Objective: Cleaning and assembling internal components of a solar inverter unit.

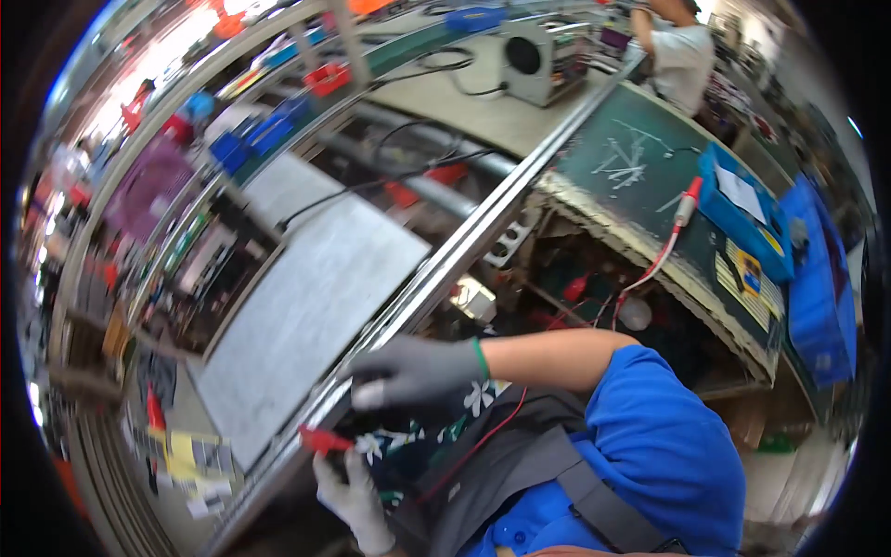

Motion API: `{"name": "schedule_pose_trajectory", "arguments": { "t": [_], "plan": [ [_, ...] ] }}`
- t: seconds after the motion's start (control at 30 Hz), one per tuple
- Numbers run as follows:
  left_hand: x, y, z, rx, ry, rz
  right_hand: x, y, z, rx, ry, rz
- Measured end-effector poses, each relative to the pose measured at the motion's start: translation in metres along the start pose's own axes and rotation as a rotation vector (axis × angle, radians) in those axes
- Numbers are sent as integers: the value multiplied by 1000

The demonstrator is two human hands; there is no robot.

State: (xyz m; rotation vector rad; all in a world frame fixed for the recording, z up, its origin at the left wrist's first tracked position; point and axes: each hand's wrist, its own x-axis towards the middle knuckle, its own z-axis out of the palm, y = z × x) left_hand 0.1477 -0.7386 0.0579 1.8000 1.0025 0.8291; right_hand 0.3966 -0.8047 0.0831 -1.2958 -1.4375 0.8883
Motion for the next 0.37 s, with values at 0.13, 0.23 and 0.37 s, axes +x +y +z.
{"name": "schedule_pose_trajectory", "arguments": {
  "t": [0.13,0.23,0.37],
  "plan": [
    [34,30,1,405,65,-235,-26,73,-185,-441,697,81],
    [71,-6,8,387,164,-125,-57,122,-307,-637,998,465],
    [133,-107,55,319,85,179,-64,173,-398,-1069,896,914]
  ]
}}
